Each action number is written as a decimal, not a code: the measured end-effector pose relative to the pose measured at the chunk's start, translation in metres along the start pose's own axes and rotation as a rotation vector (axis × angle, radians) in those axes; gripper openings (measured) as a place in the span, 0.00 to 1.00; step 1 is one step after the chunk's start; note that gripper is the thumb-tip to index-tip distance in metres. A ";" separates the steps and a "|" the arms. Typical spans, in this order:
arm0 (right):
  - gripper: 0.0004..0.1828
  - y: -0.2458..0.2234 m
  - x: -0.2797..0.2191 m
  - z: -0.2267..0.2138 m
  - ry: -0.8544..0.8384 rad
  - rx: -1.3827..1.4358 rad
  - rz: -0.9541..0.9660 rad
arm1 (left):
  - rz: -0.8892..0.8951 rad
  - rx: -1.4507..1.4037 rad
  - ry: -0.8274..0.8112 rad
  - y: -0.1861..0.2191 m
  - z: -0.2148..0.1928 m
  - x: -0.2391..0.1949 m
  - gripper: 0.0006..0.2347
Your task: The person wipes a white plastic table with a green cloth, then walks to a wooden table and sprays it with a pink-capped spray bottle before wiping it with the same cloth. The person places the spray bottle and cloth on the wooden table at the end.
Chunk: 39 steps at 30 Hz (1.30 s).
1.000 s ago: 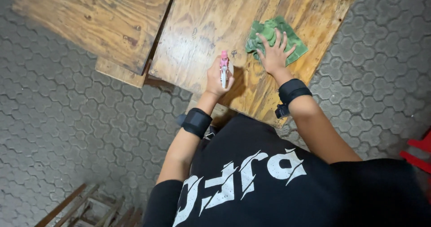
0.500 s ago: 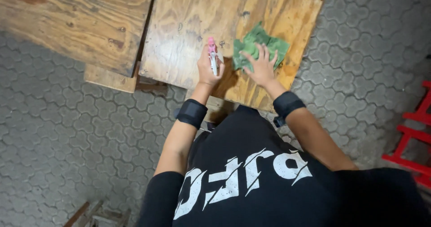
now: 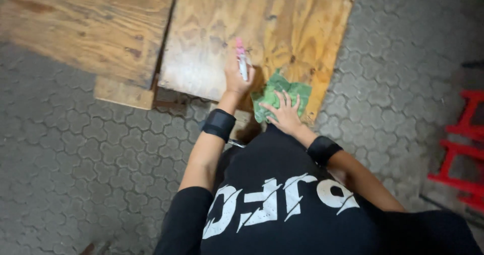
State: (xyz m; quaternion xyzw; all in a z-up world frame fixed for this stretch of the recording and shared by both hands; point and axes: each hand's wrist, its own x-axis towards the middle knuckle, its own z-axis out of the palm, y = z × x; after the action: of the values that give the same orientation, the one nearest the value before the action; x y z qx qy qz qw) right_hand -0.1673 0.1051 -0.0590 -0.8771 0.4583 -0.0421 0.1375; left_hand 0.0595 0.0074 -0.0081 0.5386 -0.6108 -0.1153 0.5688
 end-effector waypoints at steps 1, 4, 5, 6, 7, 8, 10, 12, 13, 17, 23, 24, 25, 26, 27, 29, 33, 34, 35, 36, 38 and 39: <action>0.33 -0.002 0.005 0.005 0.004 -0.001 -0.028 | 0.003 0.019 0.021 -0.003 -0.005 -0.002 0.21; 0.32 -0.008 0.015 0.014 -0.027 -0.088 -0.049 | 0.030 0.048 -0.033 0.002 -0.022 -0.009 0.26; 0.32 -0.011 0.020 0.015 -0.033 -0.077 -0.054 | -0.025 -0.011 -0.057 0.010 -0.031 -0.010 0.27; 0.31 -0.015 0.027 0.016 -0.039 -0.063 -0.062 | -0.078 -0.070 -0.081 0.017 -0.041 -0.009 0.29; 0.31 -0.018 0.035 0.015 -0.035 -0.064 -0.092 | -0.077 -0.051 -0.058 0.017 -0.047 -0.012 0.29; 0.31 -0.022 0.041 0.015 -0.066 -0.064 -0.109 | -0.103 -0.060 -0.031 0.017 -0.054 -0.016 0.26; 0.31 -0.030 0.053 0.015 -0.096 -0.065 -0.151 | -0.128 -0.053 0.016 0.016 -0.068 -0.023 0.23; 0.31 -0.036 0.063 0.014 -0.143 -0.079 -0.185 | -0.413 -0.037 -0.035 0.014 -0.081 -0.028 0.16; 0.31 -0.037 0.069 0.012 -0.141 -0.079 -0.206 | -0.413 -0.026 -0.018 0.015 -0.087 -0.028 0.16; 0.30 -0.034 0.075 0.011 -0.172 -0.048 -0.247 | -0.231 0.074 0.101 0.024 -0.094 -0.025 0.13; 0.29 -0.006 0.050 0.008 -0.102 -0.030 -0.278 | -0.258 0.033 0.064 0.014 -0.071 -0.030 0.12; 0.29 0.001 0.046 0.008 -0.069 -0.037 -0.301 | -0.286 0.011 0.036 0.016 -0.068 -0.025 0.12; 0.29 0.008 0.042 0.004 -0.063 -0.039 -0.278 | -0.278 -0.002 0.018 0.015 -0.063 -0.021 0.12; 0.29 0.015 0.036 0.001 -0.060 -0.040 -0.278 | -0.242 -0.027 0.021 0.015 -0.059 -0.018 0.12; 0.29 0.021 0.030 -0.003 -0.057 -0.041 -0.278 | -0.206 -0.052 0.025 0.015 -0.055 -0.016 0.12; 0.29 0.032 0.026 -0.007 -0.057 -0.046 -0.225 | -0.234 -0.094 0.033 0.021 -0.043 -0.004 0.11; 0.30 0.050 0.035 -0.012 -0.090 -0.086 -0.106 | -0.169 -0.111 0.008 0.025 -0.019 0.016 0.12; 0.30 0.055 0.040 -0.012 -0.087 -0.084 -0.096 | -0.167 -0.115 -0.001 0.024 -0.012 0.018 0.12; 0.29 0.060 0.045 -0.013 -0.089 -0.079 -0.059 | -0.163 -0.119 -0.027 0.022 -0.006 0.019 0.12; 0.29 0.065 0.053 -0.014 -0.091 -0.073 -0.027 | -0.159 -0.120 -0.049 0.019 -0.001 0.022 0.12; 0.30 0.076 0.066 -0.015 -0.063 -0.080 0.004 | -0.157 -0.117 -0.063 0.020 0.008 0.027 0.12; 0.30 0.082 0.074 -0.016 -0.037 -0.090 0.032 | -0.158 -0.114 -0.071 0.020 0.011 0.030 0.11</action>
State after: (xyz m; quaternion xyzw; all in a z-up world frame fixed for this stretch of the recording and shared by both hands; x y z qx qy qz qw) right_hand -0.1927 -0.0024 -0.0702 -0.8757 0.4708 -0.0029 0.1071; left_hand 0.0464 -0.0135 0.0199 0.5476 -0.5787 -0.2135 0.5654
